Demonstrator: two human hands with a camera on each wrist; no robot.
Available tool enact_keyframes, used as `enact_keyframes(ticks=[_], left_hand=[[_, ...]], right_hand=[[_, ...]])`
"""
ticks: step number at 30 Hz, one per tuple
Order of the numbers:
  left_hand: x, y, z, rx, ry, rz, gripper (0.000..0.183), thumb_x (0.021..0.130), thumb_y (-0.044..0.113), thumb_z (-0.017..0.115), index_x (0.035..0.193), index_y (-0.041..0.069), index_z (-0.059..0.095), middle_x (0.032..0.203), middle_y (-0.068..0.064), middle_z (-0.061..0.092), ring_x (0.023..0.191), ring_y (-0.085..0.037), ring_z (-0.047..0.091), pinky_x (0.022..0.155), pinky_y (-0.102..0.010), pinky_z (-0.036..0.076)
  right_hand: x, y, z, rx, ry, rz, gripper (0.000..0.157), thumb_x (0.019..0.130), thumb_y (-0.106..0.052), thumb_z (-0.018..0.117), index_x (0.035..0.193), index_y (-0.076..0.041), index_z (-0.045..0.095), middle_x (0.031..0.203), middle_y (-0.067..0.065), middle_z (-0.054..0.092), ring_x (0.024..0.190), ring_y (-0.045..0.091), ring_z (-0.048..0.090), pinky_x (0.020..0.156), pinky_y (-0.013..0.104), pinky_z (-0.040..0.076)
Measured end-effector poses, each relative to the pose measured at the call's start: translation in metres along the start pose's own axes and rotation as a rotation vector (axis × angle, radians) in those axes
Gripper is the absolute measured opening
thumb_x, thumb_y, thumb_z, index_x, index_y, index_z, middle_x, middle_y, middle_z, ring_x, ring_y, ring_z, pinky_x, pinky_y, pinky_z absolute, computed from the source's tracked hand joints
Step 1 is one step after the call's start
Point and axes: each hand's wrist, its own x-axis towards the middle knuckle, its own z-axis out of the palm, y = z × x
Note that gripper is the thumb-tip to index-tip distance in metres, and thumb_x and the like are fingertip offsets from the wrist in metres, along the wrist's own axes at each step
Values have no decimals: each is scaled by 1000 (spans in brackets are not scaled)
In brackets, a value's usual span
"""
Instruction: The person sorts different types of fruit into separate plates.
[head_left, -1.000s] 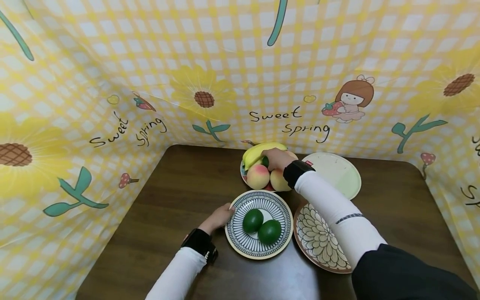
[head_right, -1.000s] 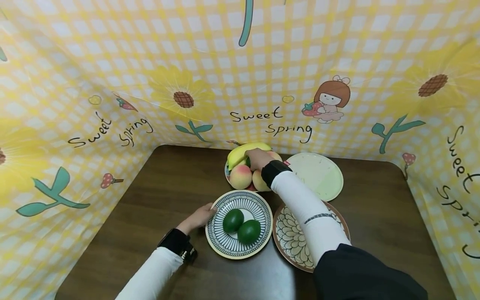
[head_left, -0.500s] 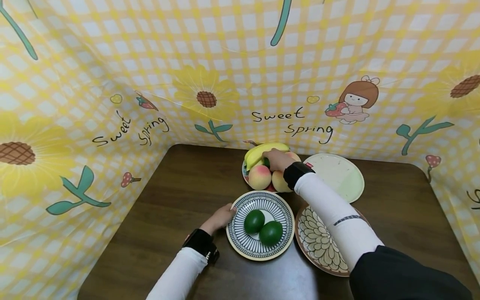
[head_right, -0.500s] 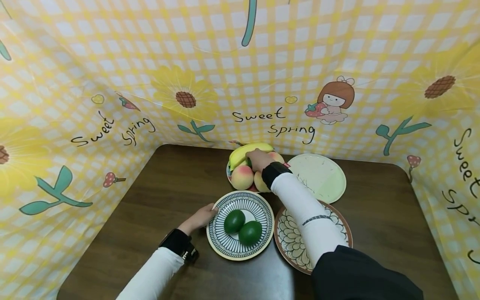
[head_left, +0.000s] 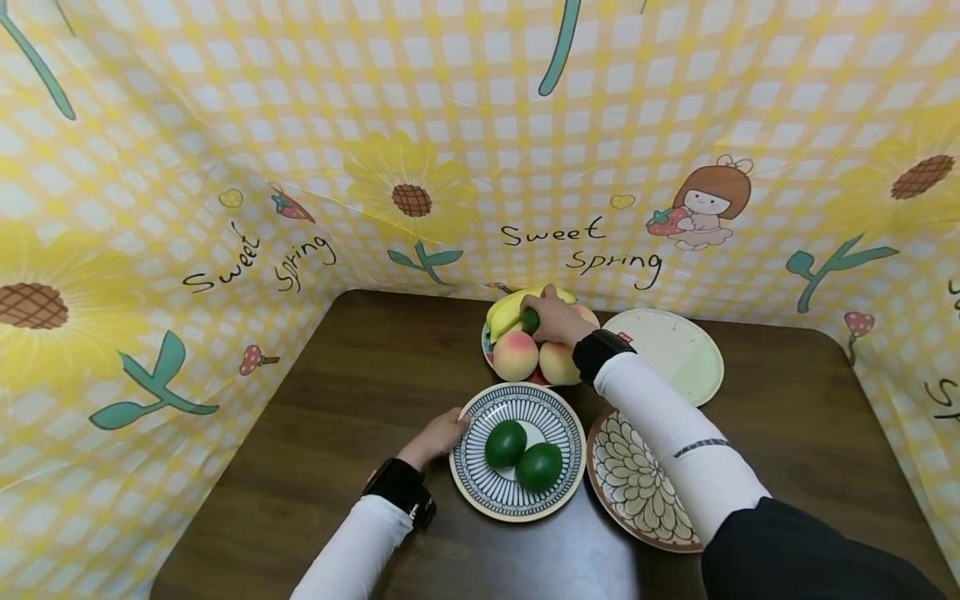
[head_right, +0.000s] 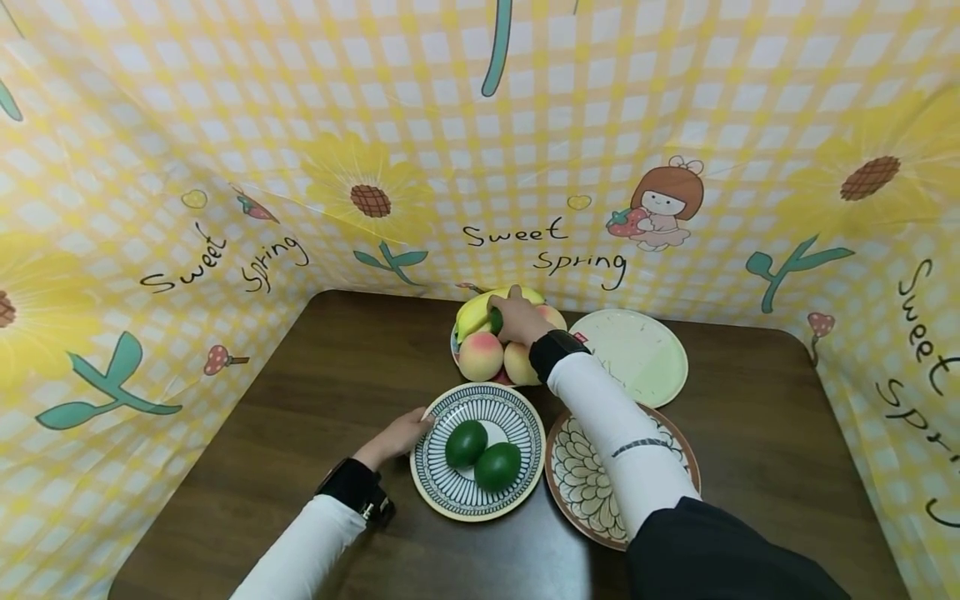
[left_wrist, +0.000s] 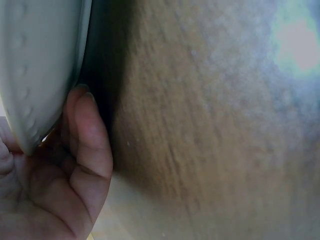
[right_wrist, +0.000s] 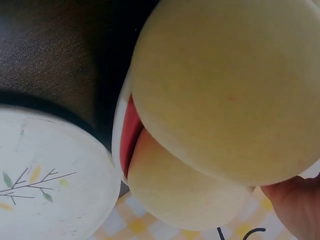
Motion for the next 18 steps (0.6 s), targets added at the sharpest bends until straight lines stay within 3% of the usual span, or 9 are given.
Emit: enact_keyframes(ticks=[5, 10, 14, 16, 18], left_hand=[[0, 0, 0, -1, -9, -10, 41, 110, 19, 37, 140, -6, 51, 127, -25, 63, 110, -33, 63, 101, -46, 48], [-1, 0, -1, -18, -11, -11, 45, 110, 19, 36, 146, -7, 46, 134, -27, 60, 117, -35, 61, 108, -49, 45], [0, -1, -1, -13, -9, -2, 44, 110, 19, 36, 142, -7, 49, 130, -27, 62, 116, -36, 62, 109, -50, 44], [0, -1, -1, -6, -9, 3, 43, 110, 19, 36, 140, -7, 50, 125, -25, 64, 111, -32, 63, 105, -47, 47], [1, -1, -1, -4, -11, 4, 41, 110, 19, 36, 138, -7, 51, 114, -23, 66, 96, -27, 65, 94, -41, 51]], right_hand=[[-3, 2, -3, 46, 76, 4, 57, 91, -2, 68, 144, -8, 49, 139, 29, 35, 101, 34, 55, 84, 40, 47], [-5, 5, -8, 50, 139, -6, 60, 94, -6, 67, 150, -8, 45, 150, 32, 38, 123, 43, 55, 99, 49, 50], [-8, 6, -11, 83, 154, 1, 61, 95, -8, 66, 152, -8, 43, 153, 33, 38, 128, 46, 54, 101, 52, 50], [-11, 6, -12, 93, 161, 3, 61, 96, -8, 66, 152, -8, 43, 154, 32, 38, 128, 45, 54, 101, 52, 50], [-15, 5, -14, 115, 171, 5, 61, 96, -8, 65, 153, -9, 42, 154, 31, 37, 126, 44, 54, 100, 51, 50]])
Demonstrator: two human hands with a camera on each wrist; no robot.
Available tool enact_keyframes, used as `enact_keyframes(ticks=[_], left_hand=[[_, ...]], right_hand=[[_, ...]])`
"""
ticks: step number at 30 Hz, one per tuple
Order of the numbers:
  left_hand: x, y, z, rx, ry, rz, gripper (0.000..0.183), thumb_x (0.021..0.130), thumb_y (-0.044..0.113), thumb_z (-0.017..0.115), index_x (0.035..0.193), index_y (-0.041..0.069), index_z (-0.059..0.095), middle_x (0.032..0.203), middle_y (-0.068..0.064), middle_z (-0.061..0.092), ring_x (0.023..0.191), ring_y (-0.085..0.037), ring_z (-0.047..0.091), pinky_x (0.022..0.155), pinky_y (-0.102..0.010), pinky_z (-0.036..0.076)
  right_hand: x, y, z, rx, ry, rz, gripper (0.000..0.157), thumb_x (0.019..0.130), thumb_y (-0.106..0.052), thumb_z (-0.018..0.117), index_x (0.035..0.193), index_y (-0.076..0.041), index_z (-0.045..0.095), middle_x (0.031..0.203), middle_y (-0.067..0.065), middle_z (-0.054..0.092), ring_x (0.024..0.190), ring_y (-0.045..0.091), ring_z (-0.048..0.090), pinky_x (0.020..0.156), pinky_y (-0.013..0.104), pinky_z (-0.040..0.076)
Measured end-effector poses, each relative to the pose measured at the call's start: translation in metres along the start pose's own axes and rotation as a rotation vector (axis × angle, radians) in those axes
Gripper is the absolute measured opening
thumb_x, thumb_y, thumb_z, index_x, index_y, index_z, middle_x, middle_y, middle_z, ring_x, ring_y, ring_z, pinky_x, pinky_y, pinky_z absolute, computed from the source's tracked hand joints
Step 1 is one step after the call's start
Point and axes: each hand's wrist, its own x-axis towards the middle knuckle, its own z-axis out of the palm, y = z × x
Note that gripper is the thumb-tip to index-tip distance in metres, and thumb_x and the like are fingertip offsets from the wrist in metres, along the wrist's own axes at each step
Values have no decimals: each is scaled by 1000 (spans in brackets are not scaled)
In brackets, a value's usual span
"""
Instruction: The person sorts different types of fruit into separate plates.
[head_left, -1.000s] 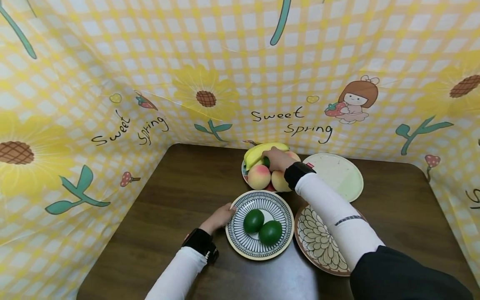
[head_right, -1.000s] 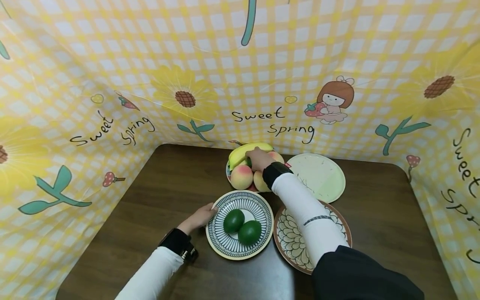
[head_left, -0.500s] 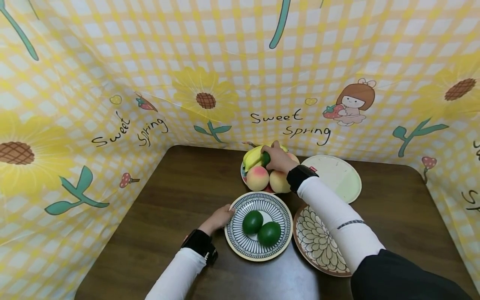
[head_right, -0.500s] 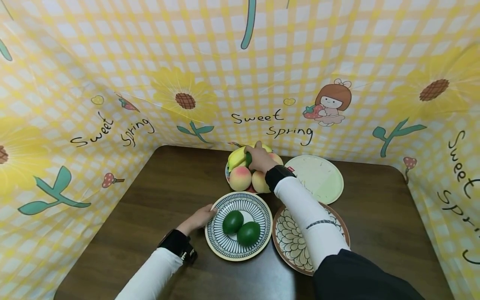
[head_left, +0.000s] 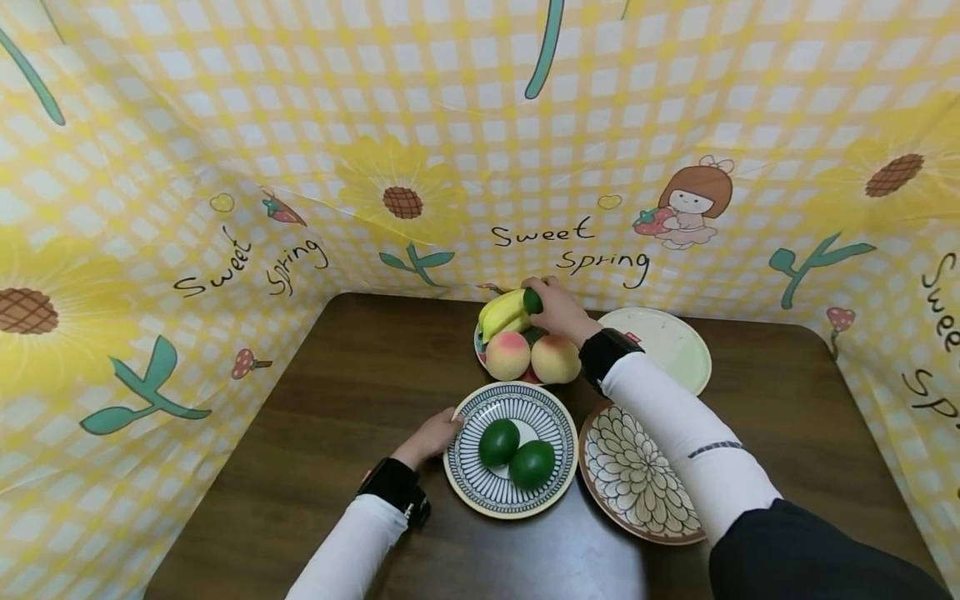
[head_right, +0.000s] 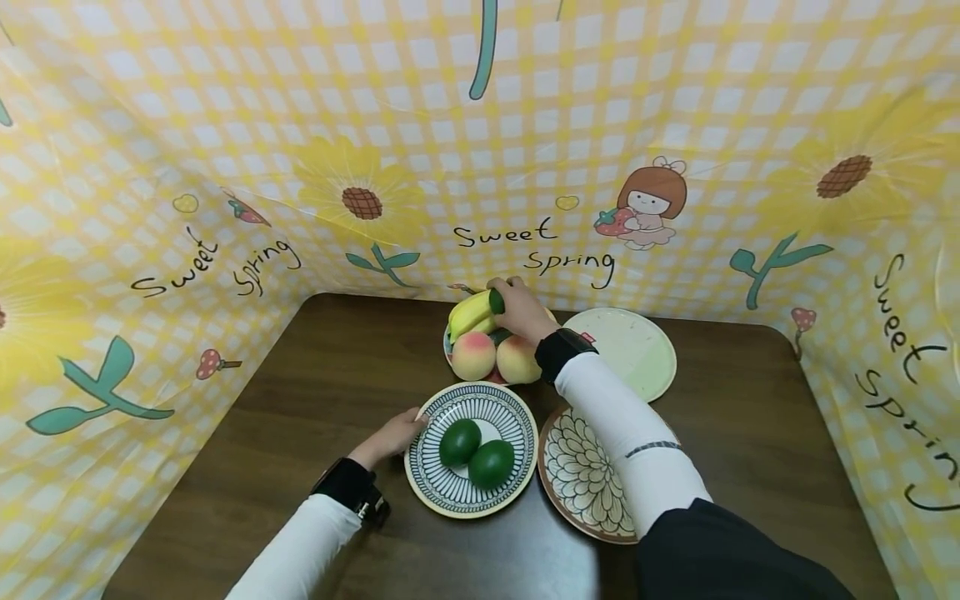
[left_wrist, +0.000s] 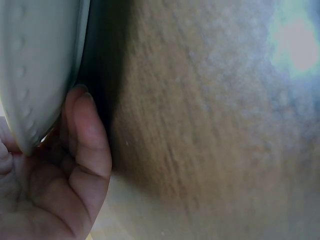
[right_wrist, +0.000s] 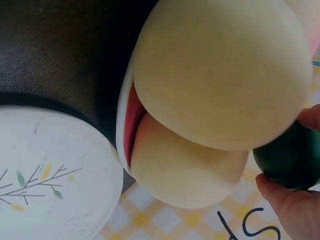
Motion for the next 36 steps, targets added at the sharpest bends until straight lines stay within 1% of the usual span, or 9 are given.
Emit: enact_keyframes(ticks=[4, 6, 13, 19, 22, 26, 29, 31, 36], left_hand=[[1, -1, 0, -20, -9, -8, 43, 111, 20, 35, 141, -7, 48, 96, -20, 66, 70, -18, 57, 67, -28, 48], [1, -1, 1, -25, -10, -15, 43, 111, 21, 35, 141, -7, 48, 95, -19, 65, 68, -17, 56, 63, -26, 45], [-1, 0, 1, -14, -4, -18, 41, 110, 20, 36, 137, -7, 51, 107, -22, 65, 84, -24, 63, 74, -30, 50], [-2, 0, 1, -4, -5, -13, 40, 110, 20, 36, 136, -6, 51, 109, -22, 65, 86, -25, 63, 77, -31, 50], [-2, 0, 0, -8, -3, -15, 39, 110, 21, 35, 135, -6, 51, 107, -21, 64, 84, -24, 62, 74, -31, 49], [-3, 0, 0, -31, -8, -28, 43, 110, 21, 35, 140, -6, 48, 112, -22, 64, 90, -25, 63, 79, -31, 49], [-3, 1, 0, -44, -14, -35, 46, 110, 22, 35, 145, -6, 46, 120, -22, 63, 97, -25, 63, 85, -32, 50], [-3, 1, 1, -51, -19, -42, 46, 111, 22, 34, 146, -5, 45, 124, -23, 62, 97, -26, 63, 84, -33, 50], [-3, 1, 1, -57, -23, -51, 46, 111, 23, 34, 146, -4, 45, 124, -22, 62, 96, -25, 62, 81, -32, 49]], right_hand=[[-10, -7, -6, 39, 22, -19, 61, 96, -11, 65, 152, -10, 43, 151, 30, 38, 120, 44, 55, 97, 52, 51], [-16, -11, -8, 40, 28, -43, 60, 95, -14, 67, 151, -11, 44, 148, 29, 40, 116, 43, 57, 95, 53, 52], [-46, -22, -4, 25, -21, -172, 57, 92, -15, 69, 145, -8, 49, 140, 30, 47, 110, 39, 61, 91, 49, 55], [-77, -32, -2, -28, -177, -323, 58, 88, -14, 75, 142, -7, 53, 142, 23, 54, 118, 33, 59, 97, 44, 52], [-88, -36, 0, -68, -254, -381, 61, 85, -11, 77, 142, -7, 53, 137, 17, 60, 119, 29, 59, 100, 42, 51], [-98, -40, 11, -85, -350, -394, 62, 82, -7, 78, 138, -4, 51, 126, 14, 64, 111, 24, 61, 96, 36, 52], [-105, -39, 22, -108, -393, -387, 60, 81, -8, 79, 135, -5, 53, 124, 14, 62, 109, 23, 60, 94, 34, 52], [-108, -38, 29, -135, -405, -379, 61, 81, -8, 80, 136, -6, 55, 127, 15, 61, 109, 23, 60, 94, 34, 52], [-112, -34, 42, -148, -446, -282, 72, 83, -9, 79, 148, -5, 48, 135, 19, 57, 113, 25, 60, 99, 38, 51]])
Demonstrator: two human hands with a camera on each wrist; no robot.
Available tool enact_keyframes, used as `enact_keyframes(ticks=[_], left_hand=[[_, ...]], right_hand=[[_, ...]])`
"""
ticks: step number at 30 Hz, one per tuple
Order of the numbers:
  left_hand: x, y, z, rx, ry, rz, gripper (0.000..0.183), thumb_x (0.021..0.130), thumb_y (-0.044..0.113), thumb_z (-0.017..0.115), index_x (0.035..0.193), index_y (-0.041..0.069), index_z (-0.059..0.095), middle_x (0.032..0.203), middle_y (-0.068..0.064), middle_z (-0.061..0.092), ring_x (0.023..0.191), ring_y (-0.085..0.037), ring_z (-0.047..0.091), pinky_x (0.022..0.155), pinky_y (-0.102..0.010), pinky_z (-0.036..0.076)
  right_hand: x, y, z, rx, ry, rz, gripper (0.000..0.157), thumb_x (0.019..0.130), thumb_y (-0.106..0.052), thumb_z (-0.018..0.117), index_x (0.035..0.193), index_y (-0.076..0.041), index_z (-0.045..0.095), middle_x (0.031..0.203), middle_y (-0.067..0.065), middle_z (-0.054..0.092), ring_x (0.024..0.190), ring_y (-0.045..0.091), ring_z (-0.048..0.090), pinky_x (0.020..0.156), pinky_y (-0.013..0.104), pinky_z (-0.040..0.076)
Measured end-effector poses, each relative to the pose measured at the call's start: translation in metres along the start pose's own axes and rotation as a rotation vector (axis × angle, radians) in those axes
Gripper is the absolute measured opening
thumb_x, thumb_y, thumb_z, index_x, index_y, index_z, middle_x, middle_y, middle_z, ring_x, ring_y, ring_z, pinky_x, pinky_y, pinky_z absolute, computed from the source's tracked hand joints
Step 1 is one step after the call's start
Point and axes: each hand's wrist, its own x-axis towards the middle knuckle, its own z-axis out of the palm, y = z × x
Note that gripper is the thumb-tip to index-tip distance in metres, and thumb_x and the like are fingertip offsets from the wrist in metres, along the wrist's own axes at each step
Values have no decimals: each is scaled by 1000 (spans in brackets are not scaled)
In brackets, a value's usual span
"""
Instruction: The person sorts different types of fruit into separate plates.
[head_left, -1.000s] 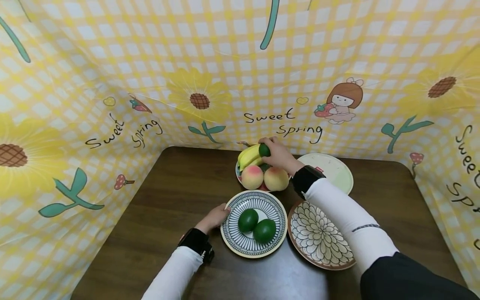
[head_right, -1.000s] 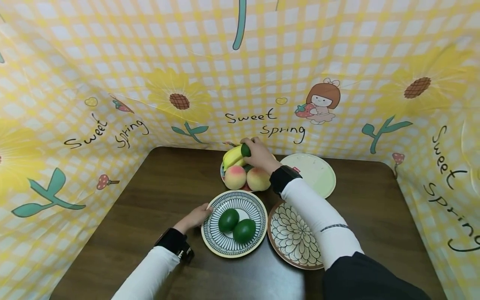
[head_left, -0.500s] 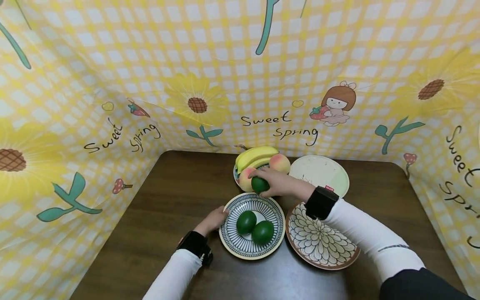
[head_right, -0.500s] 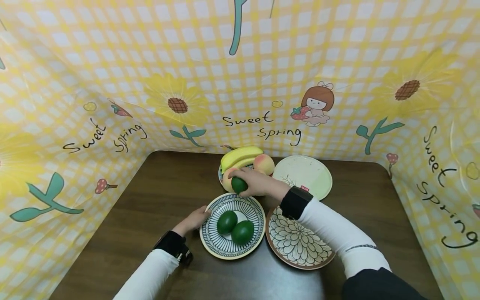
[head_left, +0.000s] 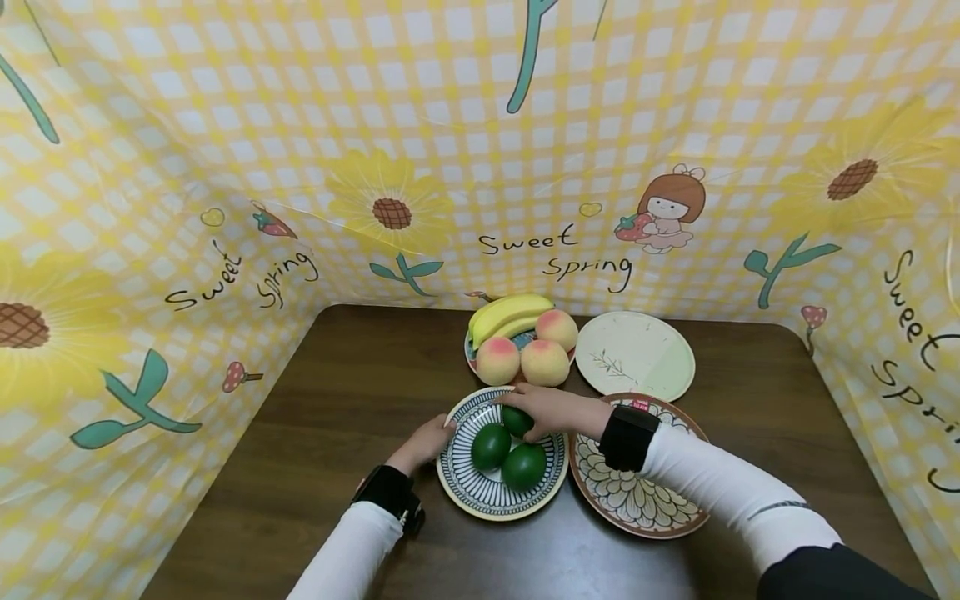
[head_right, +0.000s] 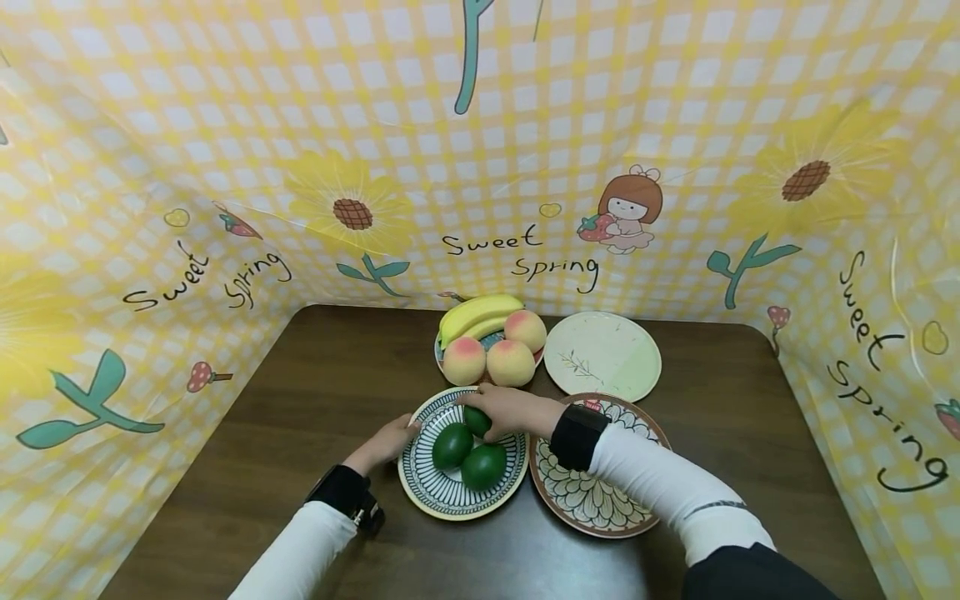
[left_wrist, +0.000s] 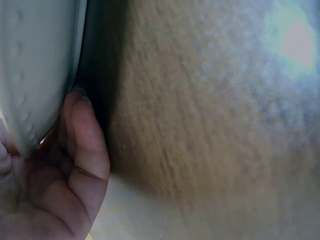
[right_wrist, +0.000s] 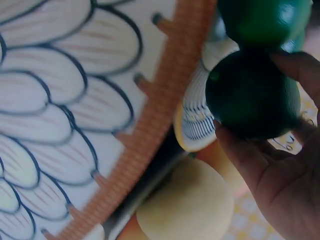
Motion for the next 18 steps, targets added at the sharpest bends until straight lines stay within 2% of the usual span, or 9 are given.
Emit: enact_keyframes(ticks=[4, 8, 14, 18], left_hand=[[-1, 0, 0, -5, 3, 3, 46, 111, 23, 34, 146, -4, 45, 124, -22, 62, 96, -26, 63, 82, -34, 50], [-1, -1, 0, -10, 7, 10, 46, 111, 22, 33, 146, -5, 45, 120, -22, 63, 93, -24, 63, 81, -32, 50], [-2, -1, 1, -19, 13, 20, 44, 110, 21, 34, 143, -5, 46, 110, -20, 65, 87, -22, 63, 77, -29, 48], [0, -1, 2, -18, 14, 18, 46, 110, 21, 34, 147, -5, 44, 116, -21, 65, 89, -22, 63, 80, -29, 49]], right_hand=[[5, 4, 8, 32, -7, 39, 69, 83, -9, 81, 142, -3, 46, 126, 14, 64, 109, 21, 62, 98, 36, 52], [6, 6, 11, 54, -17, 38, 61, 82, -9, 82, 134, -4, 51, 117, 9, 65, 104, 18, 61, 95, 34, 51], [6, 4, 11, 55, -29, 16, 58, 84, -10, 79, 136, -3, 53, 122, 9, 63, 109, 19, 60, 99, 35, 50], [5, 3, 10, 52, -42, 0, 58, 87, -11, 76, 140, -2, 53, 130, 12, 63, 115, 22, 60, 104, 38, 49]])
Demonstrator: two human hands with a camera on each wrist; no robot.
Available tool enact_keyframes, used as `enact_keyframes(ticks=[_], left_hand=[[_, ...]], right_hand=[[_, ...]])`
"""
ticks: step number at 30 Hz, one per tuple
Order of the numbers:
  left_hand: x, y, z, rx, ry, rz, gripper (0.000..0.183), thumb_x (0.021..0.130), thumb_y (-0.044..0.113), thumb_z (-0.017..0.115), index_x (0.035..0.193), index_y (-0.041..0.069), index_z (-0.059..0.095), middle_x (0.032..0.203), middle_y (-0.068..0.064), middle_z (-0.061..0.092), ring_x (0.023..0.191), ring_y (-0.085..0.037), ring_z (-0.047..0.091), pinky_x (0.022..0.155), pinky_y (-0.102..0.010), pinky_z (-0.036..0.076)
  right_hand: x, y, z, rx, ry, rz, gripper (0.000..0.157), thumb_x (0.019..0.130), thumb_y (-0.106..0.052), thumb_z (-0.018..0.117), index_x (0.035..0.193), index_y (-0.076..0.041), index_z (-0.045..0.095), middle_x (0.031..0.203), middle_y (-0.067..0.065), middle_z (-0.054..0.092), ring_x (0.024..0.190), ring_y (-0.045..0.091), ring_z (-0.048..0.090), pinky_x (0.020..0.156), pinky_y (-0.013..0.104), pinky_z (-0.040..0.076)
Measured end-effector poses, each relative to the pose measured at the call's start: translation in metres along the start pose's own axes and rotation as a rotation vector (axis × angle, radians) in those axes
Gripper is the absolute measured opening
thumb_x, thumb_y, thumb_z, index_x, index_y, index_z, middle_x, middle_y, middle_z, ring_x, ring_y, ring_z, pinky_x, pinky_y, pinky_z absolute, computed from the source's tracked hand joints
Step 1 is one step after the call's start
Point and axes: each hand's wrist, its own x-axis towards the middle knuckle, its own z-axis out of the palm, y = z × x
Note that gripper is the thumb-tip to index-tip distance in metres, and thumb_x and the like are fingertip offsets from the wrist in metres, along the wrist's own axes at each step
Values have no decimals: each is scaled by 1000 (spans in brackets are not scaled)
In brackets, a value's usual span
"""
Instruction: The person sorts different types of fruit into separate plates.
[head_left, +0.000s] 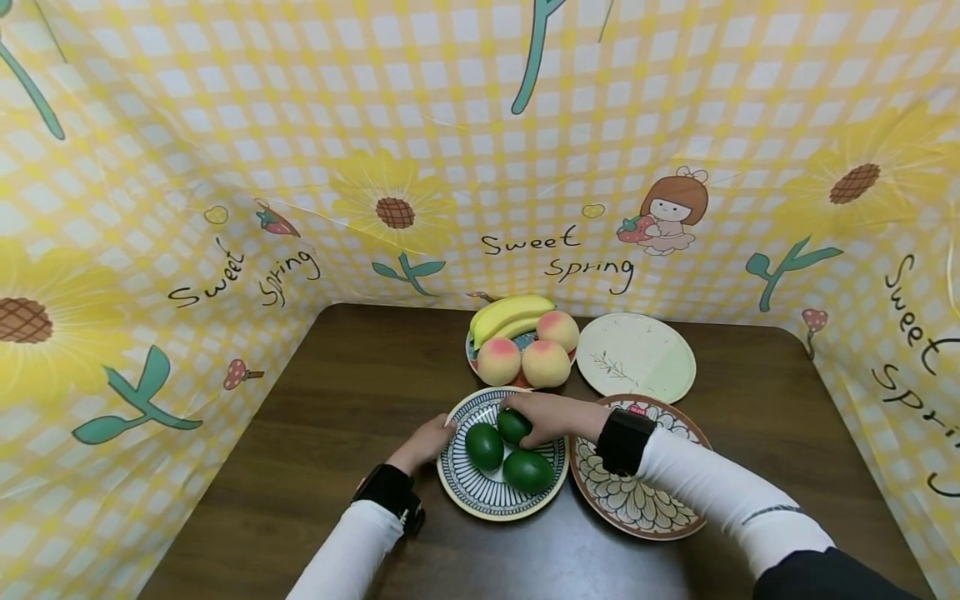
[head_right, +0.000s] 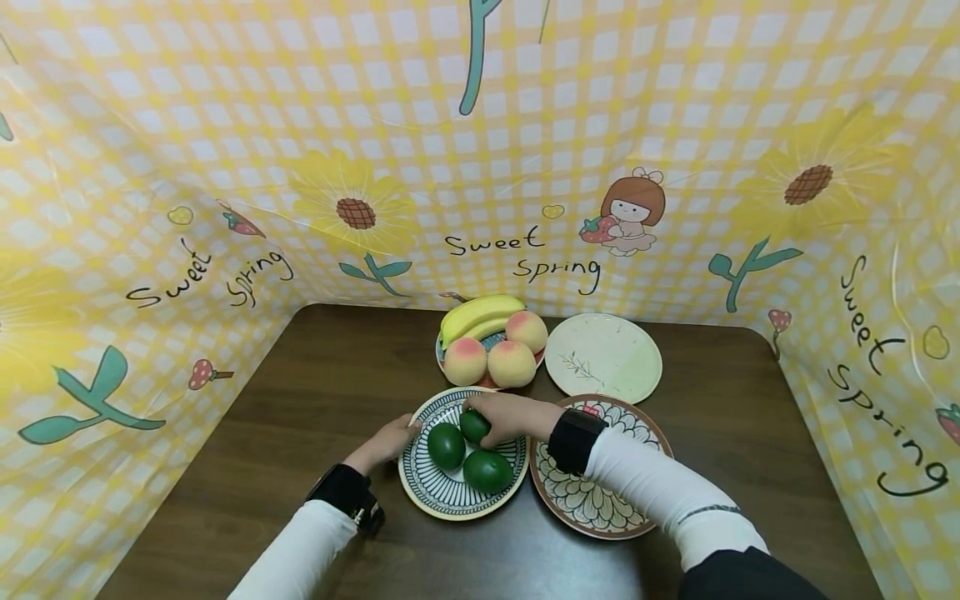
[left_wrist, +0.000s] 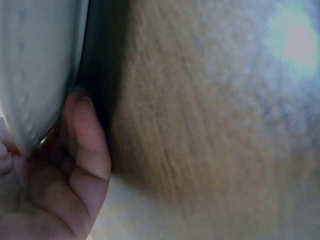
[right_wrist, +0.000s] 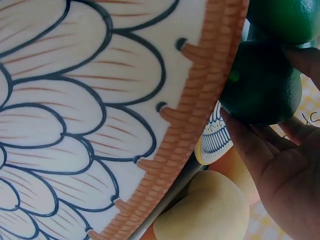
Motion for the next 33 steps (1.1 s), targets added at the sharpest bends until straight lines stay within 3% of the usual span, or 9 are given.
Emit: enact_keyframes(ticks=[10, 17, 22, 28, 33], left_hand=[[0, -1, 1, 3, 5, 11, 46, 110, 21, 35, 146, -5, 45, 122, -23, 64, 103, -28, 64, 105, -46, 47], [0, -1, 1, 3, 7, 21, 44, 110, 22, 35, 141, -5, 49, 114, -20, 65, 94, -24, 64, 92, -37, 50], [0, -2, 0, -5, 7, 8, 42, 110, 22, 35, 141, -4, 49, 109, -18, 66, 90, -21, 63, 90, -34, 49], [2, -1, 0, 2, 8, 17, 41, 110, 21, 35, 138, -4, 50, 104, -18, 66, 86, -21, 64, 82, -30, 49], [1, -1, 0, 11, 4, 11, 43, 110, 21, 35, 141, -5, 49, 115, -20, 65, 96, -24, 64, 94, -38, 50]], right_hand=[[5, 8, 5, 34, -31, -21, 63, 92, -19, 68, 148, 3, 48, 147, 20, 56, 132, 29, 56, 114, 42, 44], [6, 12, 8, 93, -36, 45, 73, 93, -26, 69, 155, -2, 39, 152, 17, 51, 133, 28, 53, 113, 44, 43], [6, 13, 7, 108, -19, 33, 74, 92, -24, 69, 155, 0, 38, 143, 17, 56, 123, 26, 56, 107, 42, 47], [4, 13, 5, 97, -5, 38, 73, 93, -22, 69, 155, 0, 38, 144, 18, 56, 126, 28, 57, 108, 44, 46], [2, 13, 2, 76, 23, 24, 69, 93, -22, 70, 152, 1, 42, 142, 20, 57, 124, 29, 57, 107, 44, 47]])
